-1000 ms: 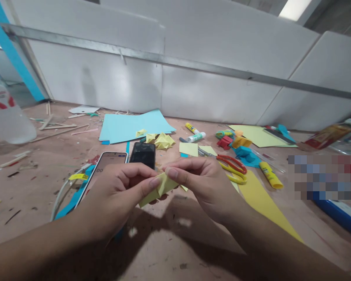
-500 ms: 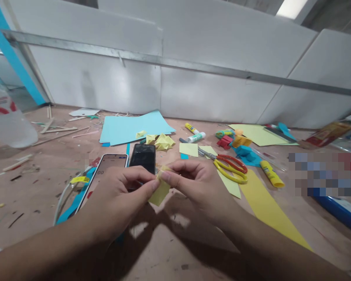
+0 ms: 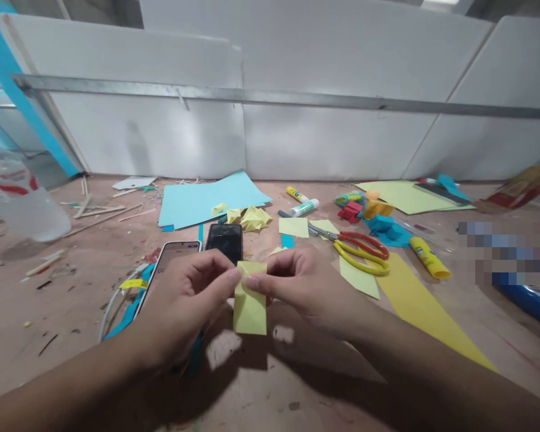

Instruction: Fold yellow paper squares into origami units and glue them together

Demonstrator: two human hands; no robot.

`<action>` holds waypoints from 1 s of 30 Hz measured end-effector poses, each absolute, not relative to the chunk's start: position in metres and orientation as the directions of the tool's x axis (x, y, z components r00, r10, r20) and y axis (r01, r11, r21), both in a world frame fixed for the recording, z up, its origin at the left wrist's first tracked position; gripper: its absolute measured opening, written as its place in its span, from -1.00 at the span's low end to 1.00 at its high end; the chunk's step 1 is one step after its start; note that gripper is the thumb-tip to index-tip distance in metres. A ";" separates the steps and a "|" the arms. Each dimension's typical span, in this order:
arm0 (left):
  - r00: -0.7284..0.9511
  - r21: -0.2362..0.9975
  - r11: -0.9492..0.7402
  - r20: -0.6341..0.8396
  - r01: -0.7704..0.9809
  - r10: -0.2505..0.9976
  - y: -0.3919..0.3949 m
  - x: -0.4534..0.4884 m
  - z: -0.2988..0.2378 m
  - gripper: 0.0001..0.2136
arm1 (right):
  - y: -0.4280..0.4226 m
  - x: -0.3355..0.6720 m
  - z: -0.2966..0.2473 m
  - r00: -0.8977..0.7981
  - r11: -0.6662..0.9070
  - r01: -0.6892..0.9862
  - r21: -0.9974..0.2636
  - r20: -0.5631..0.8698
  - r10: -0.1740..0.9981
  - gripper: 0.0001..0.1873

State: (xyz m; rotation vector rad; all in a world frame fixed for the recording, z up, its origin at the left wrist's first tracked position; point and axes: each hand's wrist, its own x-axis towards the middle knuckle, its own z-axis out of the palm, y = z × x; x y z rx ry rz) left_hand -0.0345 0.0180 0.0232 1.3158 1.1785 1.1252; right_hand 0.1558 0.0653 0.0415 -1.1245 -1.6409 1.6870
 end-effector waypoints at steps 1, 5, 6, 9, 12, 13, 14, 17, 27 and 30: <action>0.108 0.987 -0.053 0.037 0.152 0.993 0.018 -0.036 0.024 -0.74 | 0.065 0.156 0.041 -0.528 -0.114 0.217 -0.970 -0.215 0.822 -0.71; 0.198 0.916 -0.196 0.132 0.350 0.971 0.016 -0.038 0.023 -0.69 | 0.063 0.158 0.042 -0.596 -0.042 0.317 -0.947 -0.234 0.768 -0.70; 0.196 0.912 -0.216 0.154 0.349 0.968 0.016 -0.038 0.021 -0.69 | 0.063 0.158 0.043 -0.612 -0.027 0.320 -0.947 -0.228 0.757 -0.72; 0.132 0.946 -0.222 0.194 0.237 0.972 0.016 -0.040 0.014 -0.71 | 0.063 0.159 0.045 -0.642 -0.041 0.249 -0.968 -0.197 0.741 -0.83; 0.110 0.972 -0.214 0.203 0.096 0.973 0.018 -0.043 0.011 -0.73 | 0.066 0.160 0.045 -0.598 0.006 0.081 -0.997 -0.044 0.801 -0.93; 0.123 0.974 -0.207 0.195 0.091 0.973 0.019 -0.045 0.011 -0.73 | 0.067 0.160 0.044 -0.565 0.050 0.035 -0.998 0.021 0.825 -0.89; 0.145 0.973 -0.199 0.182 0.114 0.973 0.020 -0.046 0.012 -0.72 | 0.068 0.161 0.043 -0.536 0.098 0.004 -0.995 0.081 0.840 -0.85; 0.254 0.954 -0.158 0.092 0.254 0.963 0.022 -0.048 0.016 -0.71 | 0.068 0.162 0.038 -0.526 0.203 -0.011 -0.979 0.179 0.832 -0.78; 0.026 0.997 -0.070 0.069 0.029 0.997 0.015 -0.034 0.009 -0.69 | 0.067 0.159 0.030 -0.343 0.329 -0.020 -0.944 0.316 0.885 -0.72; -0.024 0.995 -0.085 0.084 -0.044 0.996 0.016 -0.033 0.007 -0.73 | 0.067 0.155 0.030 -0.300 0.318 -0.072 -0.946 0.324 0.897 -0.72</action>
